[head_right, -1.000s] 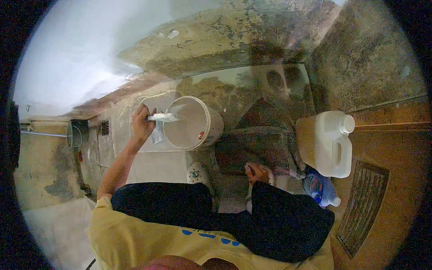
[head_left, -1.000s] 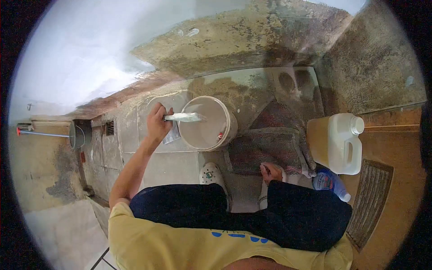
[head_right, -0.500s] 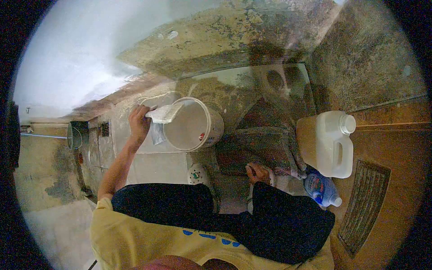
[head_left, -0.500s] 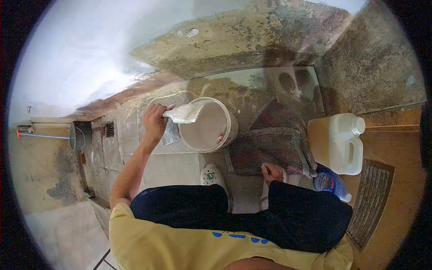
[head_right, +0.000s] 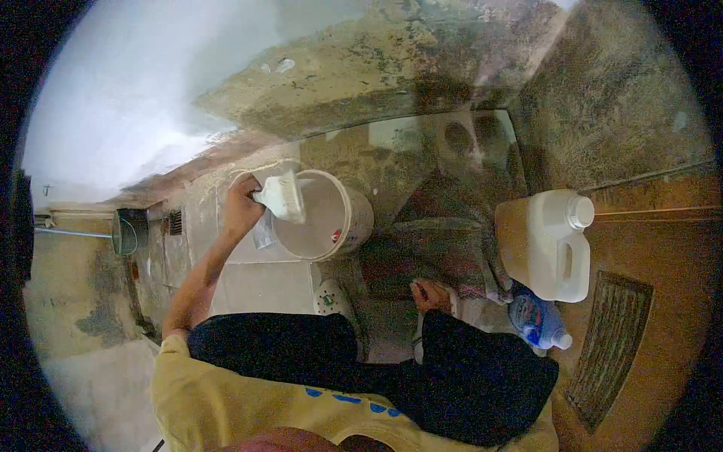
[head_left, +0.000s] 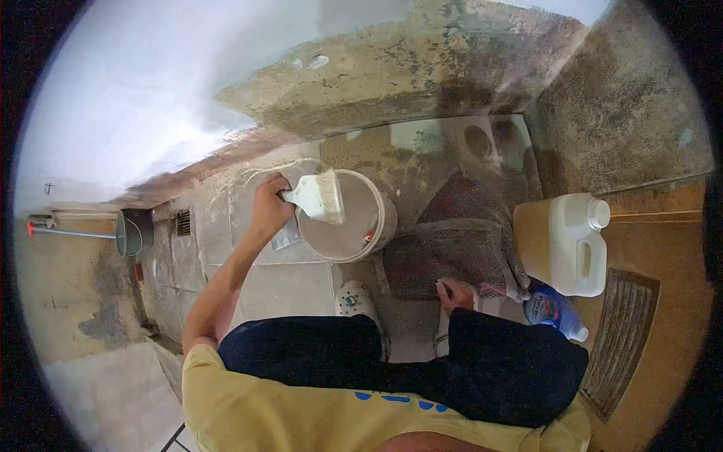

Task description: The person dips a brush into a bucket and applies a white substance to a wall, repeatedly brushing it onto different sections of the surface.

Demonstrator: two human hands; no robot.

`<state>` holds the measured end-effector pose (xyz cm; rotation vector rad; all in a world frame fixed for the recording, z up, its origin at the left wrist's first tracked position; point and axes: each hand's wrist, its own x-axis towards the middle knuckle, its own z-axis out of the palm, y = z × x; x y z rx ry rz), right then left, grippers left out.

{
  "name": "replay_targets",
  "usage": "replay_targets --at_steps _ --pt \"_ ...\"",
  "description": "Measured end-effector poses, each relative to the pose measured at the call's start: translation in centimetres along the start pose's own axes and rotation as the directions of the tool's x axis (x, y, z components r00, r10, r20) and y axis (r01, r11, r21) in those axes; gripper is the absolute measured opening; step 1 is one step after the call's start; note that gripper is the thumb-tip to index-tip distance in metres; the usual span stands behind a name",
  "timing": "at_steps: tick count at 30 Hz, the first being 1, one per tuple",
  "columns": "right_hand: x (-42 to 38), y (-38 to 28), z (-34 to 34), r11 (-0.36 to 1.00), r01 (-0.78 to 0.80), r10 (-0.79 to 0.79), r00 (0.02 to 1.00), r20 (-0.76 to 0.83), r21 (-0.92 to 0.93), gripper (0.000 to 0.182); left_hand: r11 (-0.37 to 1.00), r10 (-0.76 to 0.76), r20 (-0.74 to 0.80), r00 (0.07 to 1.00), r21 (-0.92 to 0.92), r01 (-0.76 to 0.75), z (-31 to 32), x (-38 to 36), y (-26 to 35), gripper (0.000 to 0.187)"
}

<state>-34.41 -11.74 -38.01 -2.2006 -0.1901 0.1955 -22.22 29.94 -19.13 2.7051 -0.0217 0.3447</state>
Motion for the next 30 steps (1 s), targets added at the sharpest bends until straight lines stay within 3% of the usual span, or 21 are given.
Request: replay_targets --at_steps 1,2,4,6,8,9,10,13,15,19,21,25,28,30 --pt "0.0 -0.2 -0.2 1.0 0.002 -0.002 1.0 -0.006 0.002 0.023 0.989 -0.112 0.095 0.989 -0.082 0.12 -0.1 0.1 0.1 0.014" --pt "0.0 -0.4 -0.6 0.997 -0.065 0.063 0.996 0.059 0.043 0.023 0.99 -0.105 0.092 0.99 -0.081 0.112 -0.1 0.2 0.2 0.014" --pt "-0.2 -0.2 -0.5 0.987 -0.135 0.125 0.986 0.111 0.085 0.023 0.944 -0.153 0.148 0.977 -0.269 0.189 -1.0 1.1 2.3 0.018" --pt "-0.3 0.6 0.1 0.998 -0.061 0.061 0.997 0.051 -0.002 0.023 0.934 -0.189 0.187 0.964 -0.27 0.235 -2.0 2.2 4.1 0.024" --pt "-0.3 0.7 0.0 0.998 -0.049 0.048 0.998 0.039 0.038 0.024 0.94 -0.184 0.175 0.967 -0.254 0.225 -2.5 3.5 5.5 0.024" --pt "-0.3 0.6 0.0 0.997 -0.029 0.026 0.999 0.046 0.073 0.024 0.904 -0.246 0.269 0.931 -0.283 0.32 -2.8 4.2 6.1 0.024" --pt "-0.2 0.5 0.0 0.996 -0.037 0.035 0.999 0.025 0.078 0.024 0.911 -0.224 0.274 0.935 -0.283 0.301 -2.9 4.8 6.7 0.024" --pt "-0.1 0.5 0.0 0.995 0.083 -0.078 0.995 -0.068 0.064 0.028 0.811 -0.199 0.4 0.895 -0.446 0.38 -2.8 6.2 8.4 0.021" --pt "-0.2 0.6 0.3 0.991 0.133 -0.131 0.987 -0.095 0.019 0.025 0.629 -0.166 0.493 0.854 -0.614 0.476 -2.3 6.7 9.8 0.021" --pt "0.5 1.2 0.8 0.98 0.137 -0.138 0.99 -0.005 0.142 0.025 0.693 -0.04 0.532 0.846 -0.594 0.408 -1.4 7.9 11.4 0.025" --pt "0.8 1.0 1.1 0.925 0.344 -0.338 0.939 -0.063 0.162 0.024 0.691 -0.022 0.505 0.863 -0.616 0.378 -0.8 8.6 12.2 0.022" --pt "1.0 0.0 0.6 0.957 0.258 -0.246 0.964 -0.1 0.133 0.023 0.716 -0.016 0.37 0.929 -0.644 0.27 -0.7 10.6 15.2 0.022" --pt "1.0 -0.1 0.7 0.971 0.22 -0.214 0.975 -0.063 0.097 0.023 0.736 0.044 0.367 0.929 -0.641 0.218 -0.8 12.8 16.0 0.025" --pt "0.9 2.0 2.0 0.916 0.389 -0.372 0.916 -0.151 0.101 0.024 0.821 0.073 0.325 0.943 -0.557 0.128 -0.9 14.1 16.6 0.028"
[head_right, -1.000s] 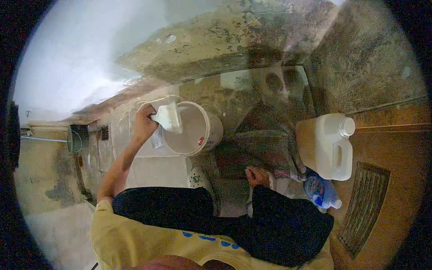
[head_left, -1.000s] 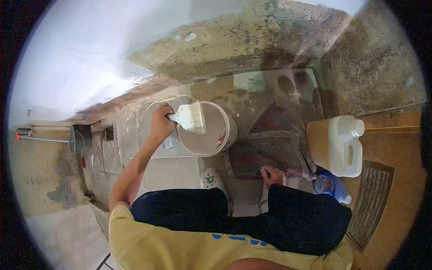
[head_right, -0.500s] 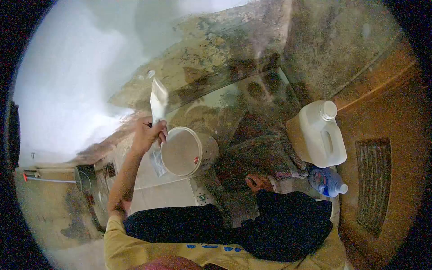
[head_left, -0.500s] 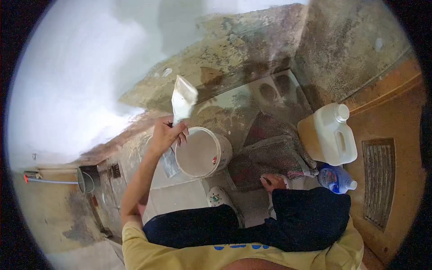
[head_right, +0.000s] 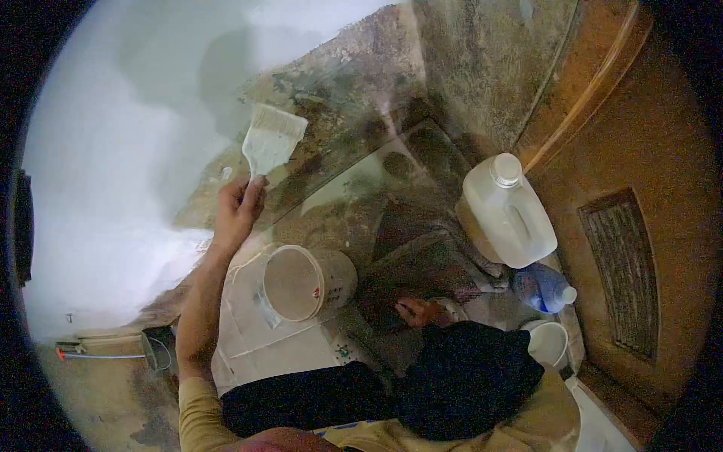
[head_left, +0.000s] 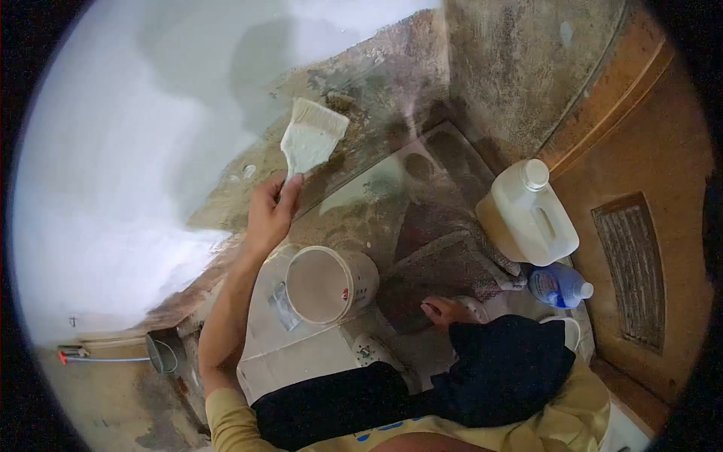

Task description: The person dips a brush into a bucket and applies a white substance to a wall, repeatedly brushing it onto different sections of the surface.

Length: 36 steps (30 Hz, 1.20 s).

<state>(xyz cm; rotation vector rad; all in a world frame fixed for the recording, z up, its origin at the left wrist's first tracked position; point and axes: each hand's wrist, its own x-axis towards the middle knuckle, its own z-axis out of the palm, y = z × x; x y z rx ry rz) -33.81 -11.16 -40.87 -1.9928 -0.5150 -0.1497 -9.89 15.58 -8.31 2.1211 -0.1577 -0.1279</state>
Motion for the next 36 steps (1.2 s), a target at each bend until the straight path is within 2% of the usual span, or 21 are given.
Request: replay_targets --at_steps 1,3,5,7,8,10,13,16,19,22,24,25,27,28,30,31,33,34,36 --pt "0.1 -0.1 -0.1 1.0 0.005 -0.005 1.0 0.001 0.009 0.024 0.99 0.052 -0.014 0.999 0.129 -0.05 0.0 0.5 0.4 0.03" --pt "0.6 -0.7 -0.7 0.967 -0.222 0.207 0.971 0.117 0.124 0.026 0.981 0.064 -0.056 0.996 0.187 -0.053 0.2 1.1 1.5 0.03" --pt "1.1 -1.9 -1.2 0.967 -0.234 0.223 0.97 0.101 0.104 0.025 0.97 0.076 -0.094 0.993 0.239 -0.052 0.0 2.0 2.0 0.031" --pt "1.3 -1.9 -1.3 0.966 -0.247 0.24 0.967 0.085 0.078 0.025 0.869 0.24 -0.146 0.96 0.474 -0.145 -0.2 3.2 2.1 0.029" --pt "1.2 -1.7 -1.2 0.968 -0.238 0.231 0.969 0.084 0.083 0.025 0.868 0.238 -0.15 0.959 0.476 -0.141 -0.3 3.8 2.2 0.029" --pt "0.9 -1.4 -0.9 0.97 -0.226 0.219 0.972 0.088 0.089 0.024 0.766 0.344 -0.144 0.928 0.615 -0.189 -0.2 5.0 2.6 0.026" --pt "0.8 -1.2 -0.7 0.98 -0.196 0.196 0.98 0.022 0.022 0.026 0.774 0.321 -0.191 0.928 0.617 -0.141 0.6 6.1 3.5 0.026" --pt "1.0 -1.6 -1.0 0.961 -0.262 0.257 0.964 0.071 0.084 0.03 0.749 0.393 -0.227 0.891 0.641 -0.168 0.9 6.9 3.4 0.027" --pt "1.3 -2.5 -1.7 0.95 -0.302 0.297 0.953 0.066 0.076 0.03 0.75 0.352 -0.239 0.905 0.65 -0.12 0.6 7.5 3.8 0.027" --pt "1.4 -2.2 -1.7 0.938 -0.34 0.329 0.935 0.133 0.068 0.032 0.721 0.335 -0.219 0.917 0.686 -0.1 0.8 7.0 4.2 0.026" --pt "0.4 -1.3 -0.4 0.958 -0.272 0.27 0.962 0.039 0.089 0.031 0.72 0.347 -0.225 0.91 0.686 -0.105 0.6 7.3 4.0 0.026" --pt "0.1 -1.0 -0.1 0.958 -0.273 0.27 0.962 0.045 0.09 0.031 0.722 0.359 -0.235 0.903 0.683 -0.11 0.5 7.2 3.8 0.025" --pt "0.8 -0.6 -0.5 0.986 -0.069 0.076 0.996 -0.04 0.152 0.028 0.732 0.378 -0.248 0.892 0.67 -0.124 0.3 7.0 3.7 0.024" --pt "1.0 -1.0 -0.9 0.986 -0.069 0.076 0.996 -0.038 0.153 0.028 0.739 0.395 -0.252 0.883 0.659 -0.142 0.3 6.8 3.7 0.023" --pt "1.2 -2.3 -1.7 0.94 -0.331 0.32 0.94 0.122 0.087 0.025 0.729 0.41 -0.239 0.88 0.666 -0.159 0.3 6.3 3.4 0.022" --pt "0.8 -1.1 -1.1 0.941 -0.327 0.315 0.941 0.122 0.084 0.025 0.719 0.432 -0.229 0.872 0.671 -0.18 0.3 6.4 3.2 0.021" --pt "0.7 0.4 0.1 0.964 -0.129 0.116 0.991 0.071 0.231 0.027 0.684 0.459 -0.231 0.858 0.708 -0.175 -0.2 6.6 2.8 0.021" --pt "0.5 -0.2 -0.1 0.963 -0.131 0.117 0.99 0.073 0.234 0.027 0.648 0.483 -0.233 0.844 0.743 -0.167 -0.4 6.5 2.6 0.022" --pt "1.0 -1.8 -1.2 0.972 -0.23 0.229 0.973 0.029 0.047 0.03 0.667 0.469 -0.246 0.848 0.728 -0.158 -0.4 5.9 2.4 0.023"
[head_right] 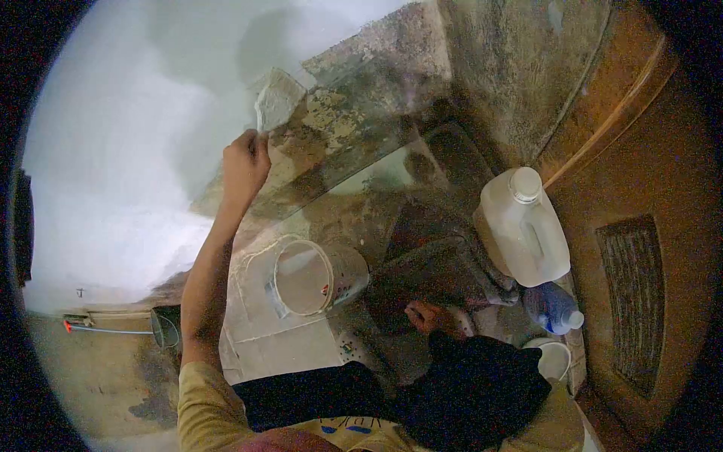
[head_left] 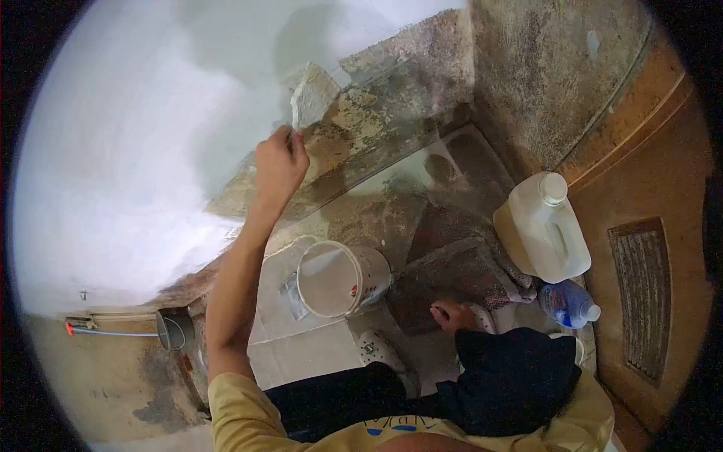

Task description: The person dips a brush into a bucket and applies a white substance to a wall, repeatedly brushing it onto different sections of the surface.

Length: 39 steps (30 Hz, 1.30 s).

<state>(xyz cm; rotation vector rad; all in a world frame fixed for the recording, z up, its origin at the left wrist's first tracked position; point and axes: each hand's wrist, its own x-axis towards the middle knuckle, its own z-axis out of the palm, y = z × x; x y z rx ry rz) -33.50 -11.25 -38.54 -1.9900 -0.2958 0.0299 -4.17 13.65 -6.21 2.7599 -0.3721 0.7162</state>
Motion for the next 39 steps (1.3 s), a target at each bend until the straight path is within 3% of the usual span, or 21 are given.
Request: replay_targets --at_steps 1,3,5,7,9,13,15,18,23,25,26,28,31,33,36,38,39 --pt "0.1 -0.5 -0.2 1.0 0.0 0.0 1.0 0.0 -0.001 0.03 1.0 -0.02 0.01 1.0 -0.019 0.02 -0.1 -0.3 0.2 0.025" --pt "-0.2 -1.1 -0.3 0.99 -0.142 0.142 0.989 0.029 -0.014 0.031 1.0 -0.017 -0.013 1.0 -0.011 0.017 -0.1 -0.7 -0.4 0.025" --pt "-0.1 -0.6 -0.4 0.992 -0.125 0.125 0.991 0.049 -0.005 0.031 1.0 -0.012 -0.05 0.999 -0.001 0.012 -0.5 -0.7 -1.1 0.026" --pt "-0.1 -0.9 -0.4 0.993 -0.118 0.117 0.991 0.072 0.01 0.031 0.995 -0.099 -0.011 0.995 0.01 0.1 -1.1 -1.4 -1.4 0.025" --pt "0.0 -1.3 -0.7 0.98 -0.201 0.198 0.975 0.104 0.013 0.032 0.992 -0.125 0.005 0.992 0.023 0.125 -1.6 -2.4 -0.9 0.026" --pt "-0.1 -1.2 -0.9 0.996 -0.087 0.09 0.988 0.123 -0.029 0.032 0.988 -0.154 -0.017 0.988 0.008 0.154 -1.7 -2.4 -1.9 0.027" --pt "0.0 -0.3 -0.3 0.998 -0.009 0.005 0.998 0.058 0.064 0.03 0.988 -0.15 -0.019 0.988 0.022 0.15 -1.8 -2.5 -2.2 0.026" --pt "0.0 -0.4 -0.1 0.994 -0.093 0.091 0.995 0.044 0.052 0.029 0.987 -0.159 -0.001 0.987 0.038 0.159 -2.0 -3.4 -1.9 0.024" --pt "0.2 -0.4 -0.6 0.993 -0.107 0.103 0.991 0.085 0.048 0.029 0.994 -0.111 0.003 0.994 0.002 0.111 -1.9 -5.4 1.1 0.02" --pt "0.0 -0.4 -0.4 0.991 -0.125 0.119 0.983 0.14 0.038 0.029 0.984 -0.178 0.188 0.966 0.034 0.175 -2.1 -5.7 3.1 0.017" --pt "0.1 -0.6 -0.3 0.994 -0.097 0.092 0.99 0.108 0.042 0.029 0.983 -0.183 0.186 0.965 0.038 0.18 -1.7 -5.8 3.8 0.017" --pt "0.1 -0.5 -0.1 0.997 -0.065 0.062 0.995 0.076 0.042 0.028 0.999 -0.007 0.089 0.996 0.037 0.003 -1.0 -5.9 5.0 0.016" --pt "0.1 -0.5 -0.2 0.999 -0.036 0.035 0.998 0.044 0.019 0.029 0.999 0.027 0.092 0.995 0.042 -0.031 -0.6 -5.2 5.2 0.017" --pt "0.1 -0.9 -0.5 0.99 -0.124 0.119 0.99 0.07 0.067 0.029 0.995 0.077 0.059 0.995 0.054 -0.081 -0.1 -4.8 4.2 0.018" --pt "0.1 -0.8 -0.5 0.992 -0.106 0.102 0.993 0.061 0.069 0.03 0.981 0.107 -0.007 0.994 0.164 -0.105 -0.6 -4.0 1.9 0.017" --pt "-0.1 -0.7 -0.5 0.992 -0.107 0.105 0.993 0.047 0.061 0.03 0.91 0.098 0.015 0.995 0.403 -0.096 -1.2 -3.5 1.0 0.017" --pt "0.0 -1.2 -0.6 0.992 -0.112 0.11 0.993 0.037 0.05 0.031 0.908 0.101 0.018 0.995 0.407 -0.1 -1.3 -2.9 0.4 0.017"
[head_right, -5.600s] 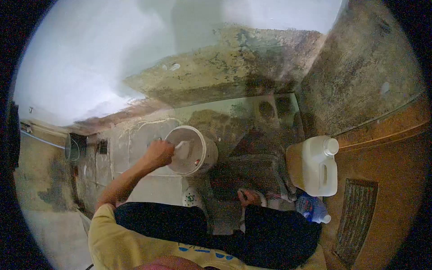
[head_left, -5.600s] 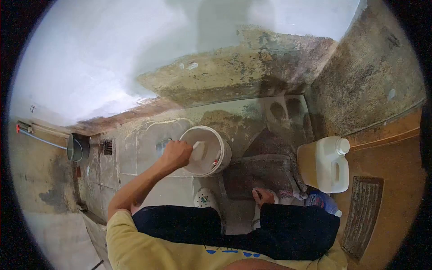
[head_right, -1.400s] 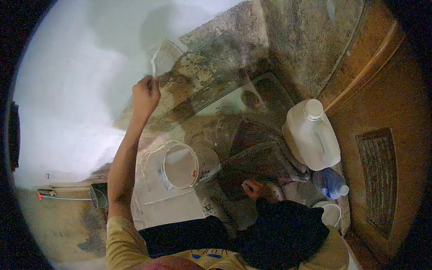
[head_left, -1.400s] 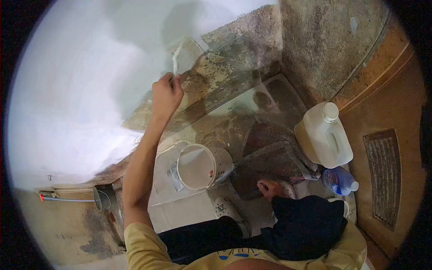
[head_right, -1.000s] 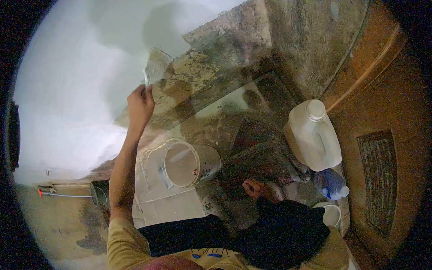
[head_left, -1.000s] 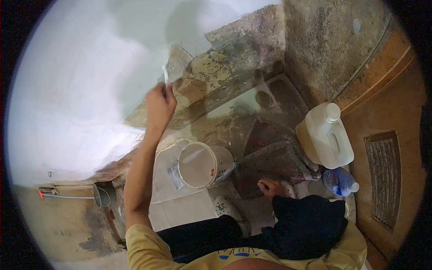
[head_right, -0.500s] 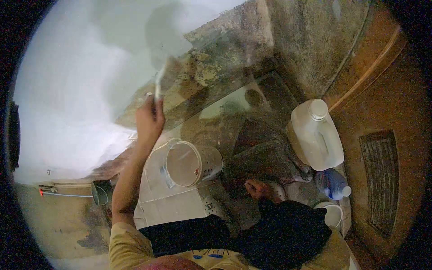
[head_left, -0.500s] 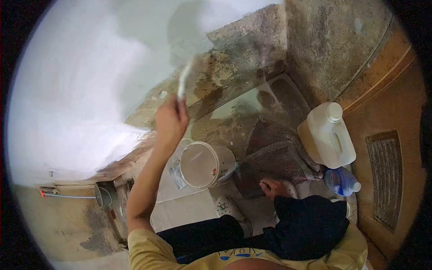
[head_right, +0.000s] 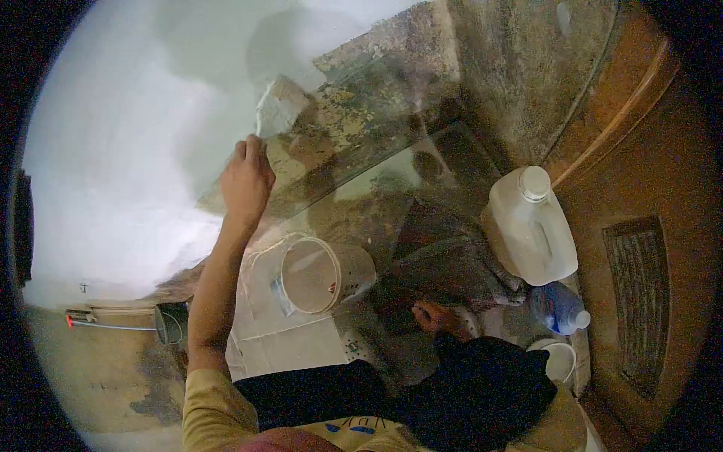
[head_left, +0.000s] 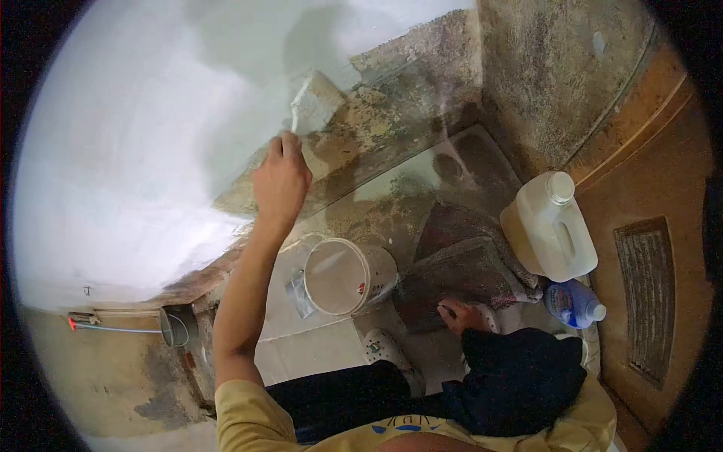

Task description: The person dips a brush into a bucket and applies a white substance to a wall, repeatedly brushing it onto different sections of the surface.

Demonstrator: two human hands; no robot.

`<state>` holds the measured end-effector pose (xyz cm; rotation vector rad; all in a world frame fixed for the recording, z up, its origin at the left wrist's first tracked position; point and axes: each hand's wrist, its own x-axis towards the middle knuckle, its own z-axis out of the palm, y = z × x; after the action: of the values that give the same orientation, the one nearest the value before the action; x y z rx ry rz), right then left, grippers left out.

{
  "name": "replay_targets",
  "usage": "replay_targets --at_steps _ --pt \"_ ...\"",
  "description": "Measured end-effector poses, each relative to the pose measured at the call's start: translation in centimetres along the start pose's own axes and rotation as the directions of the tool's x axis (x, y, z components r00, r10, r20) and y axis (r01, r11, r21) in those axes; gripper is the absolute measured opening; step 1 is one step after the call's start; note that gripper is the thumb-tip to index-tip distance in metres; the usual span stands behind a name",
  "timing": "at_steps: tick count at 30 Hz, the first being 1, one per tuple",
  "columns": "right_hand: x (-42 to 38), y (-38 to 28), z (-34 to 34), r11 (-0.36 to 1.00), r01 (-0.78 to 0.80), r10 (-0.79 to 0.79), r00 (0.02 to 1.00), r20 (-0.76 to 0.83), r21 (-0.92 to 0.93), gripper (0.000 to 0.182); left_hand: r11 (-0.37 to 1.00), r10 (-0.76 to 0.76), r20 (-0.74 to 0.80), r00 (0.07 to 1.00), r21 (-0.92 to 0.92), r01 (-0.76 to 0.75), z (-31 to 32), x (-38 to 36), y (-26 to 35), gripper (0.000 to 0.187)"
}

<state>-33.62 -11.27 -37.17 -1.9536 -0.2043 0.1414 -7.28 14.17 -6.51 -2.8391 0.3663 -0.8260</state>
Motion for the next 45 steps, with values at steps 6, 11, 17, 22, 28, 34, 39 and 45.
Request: replay_targets --at_steps 6,11,17,22,28,34,39,45 --pt "0.3 -0.8 -0.3 0.994 -0.105 0.108 0.988 0.113 -0.033 0.032 0.985 -0.044 0.077 0.996 0.167 0.031 0.0 0.2 -0.3 0.014" --pt "-0.2 0.5 0.3 0.992 -0.082 0.086 0.995 0.042 -0.092 0.034 0.99 -0.051 0.06 0.997 0.132 0.043 0.3 0.2 -1.0 0.013" --pt "0.0 1.2 0.6 0.997 -0.029 0.031 0.999 0.041 -0.067 0.034 0.991 -0.04 0.051 0.998 0.128 0.033 0.2 0.0 -1.6 0.015" --pt "-0.1 1.4 0.9 0.993 0.088 -0.093 0.994 -0.056 -0.081 0.031 0.999 -0.032 0.053 0.998 0.016 0.031 0.0 -2.2 -0.7 0.015" --pt "0.1 1.3 0.7 0.995 0.074 -0.076 0.997 -0.019 -0.071 0.028 0.948 -0.068 0.294 0.953 -0.279 0.153 3.2 -3.8 1.6 0.017" --pt "-0.1 0.8 0.3 0.993 0.094 -0.094 0.996 0.007 -0.078 0.028 0.828 -0.047 0.227 0.973 -0.536 0.165 2.9 0.1 5.6 0.016" --pt "0.2 0.5 0.3 0.999 0.043 -0.044 0.999 -0.007 -0.023 0.028 0.838 -0.039 0.102 0.994 -0.538 0.088 2.3 3.4 5.4 0.02" --pt "0.1 0.9 0.3 0.999 0.028 -0.029 0.998 0.05 0.015 0.029 0.912 0.003 0.064 0.998 -0.409 0.024 3.0 3.8 2.6 0.02"
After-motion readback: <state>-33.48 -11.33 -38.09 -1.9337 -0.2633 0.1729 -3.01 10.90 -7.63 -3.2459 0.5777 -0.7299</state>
